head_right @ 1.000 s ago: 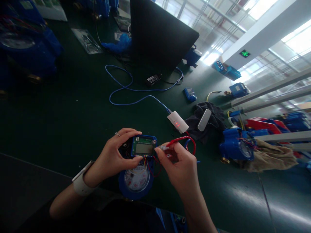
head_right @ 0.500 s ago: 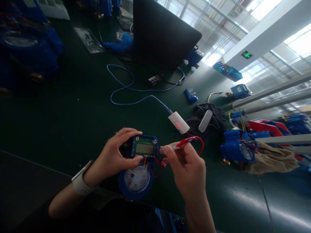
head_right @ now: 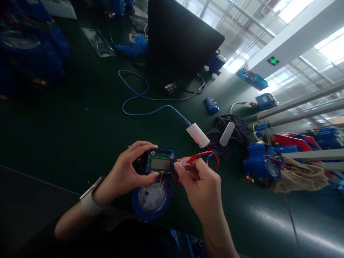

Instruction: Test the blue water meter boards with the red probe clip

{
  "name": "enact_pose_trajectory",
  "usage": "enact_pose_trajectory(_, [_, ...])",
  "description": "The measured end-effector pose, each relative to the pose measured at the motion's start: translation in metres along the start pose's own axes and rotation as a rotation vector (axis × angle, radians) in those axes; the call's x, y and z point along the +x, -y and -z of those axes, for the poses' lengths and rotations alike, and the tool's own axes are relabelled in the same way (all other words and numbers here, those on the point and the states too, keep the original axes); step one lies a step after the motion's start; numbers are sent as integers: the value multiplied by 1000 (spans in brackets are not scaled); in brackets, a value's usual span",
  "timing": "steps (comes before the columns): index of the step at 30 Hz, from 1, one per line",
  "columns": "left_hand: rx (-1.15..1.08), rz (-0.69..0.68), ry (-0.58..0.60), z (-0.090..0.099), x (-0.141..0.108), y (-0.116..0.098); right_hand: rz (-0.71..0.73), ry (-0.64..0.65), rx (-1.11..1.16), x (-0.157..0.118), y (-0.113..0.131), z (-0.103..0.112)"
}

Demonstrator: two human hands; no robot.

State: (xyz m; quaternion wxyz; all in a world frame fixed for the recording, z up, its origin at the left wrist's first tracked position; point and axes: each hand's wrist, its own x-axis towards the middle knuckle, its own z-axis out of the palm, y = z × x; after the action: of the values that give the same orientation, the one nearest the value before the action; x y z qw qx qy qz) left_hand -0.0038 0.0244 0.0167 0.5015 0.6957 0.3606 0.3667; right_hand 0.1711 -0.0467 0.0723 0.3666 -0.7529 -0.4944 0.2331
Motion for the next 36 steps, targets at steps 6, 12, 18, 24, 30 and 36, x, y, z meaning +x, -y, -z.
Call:
enact_pose_trajectory(6, [-15,0,1,0,-1,2,0,9,-20,0,-2,1])
enact_pose_trajectory(12, [-6,-3,-3,0,-1,1,-6,18,-28,1,-2,0])
enact_pose_trajectory(18, [18,-17,-10,-1,-1,3,66,29,-70,2,-6,-1])
enact_pose_trajectory(24, [13,-35,-13,-1,1,4,102,27,-103,2,-11,1])
enact_pose_trajectory(30, [11,-29,-19,0,-1,3,104,25,-107,3,-11,1])
enact_pose_trajectory(36, [4,-35,-15,-1,0,2,104,27,-101,3,-9,2])
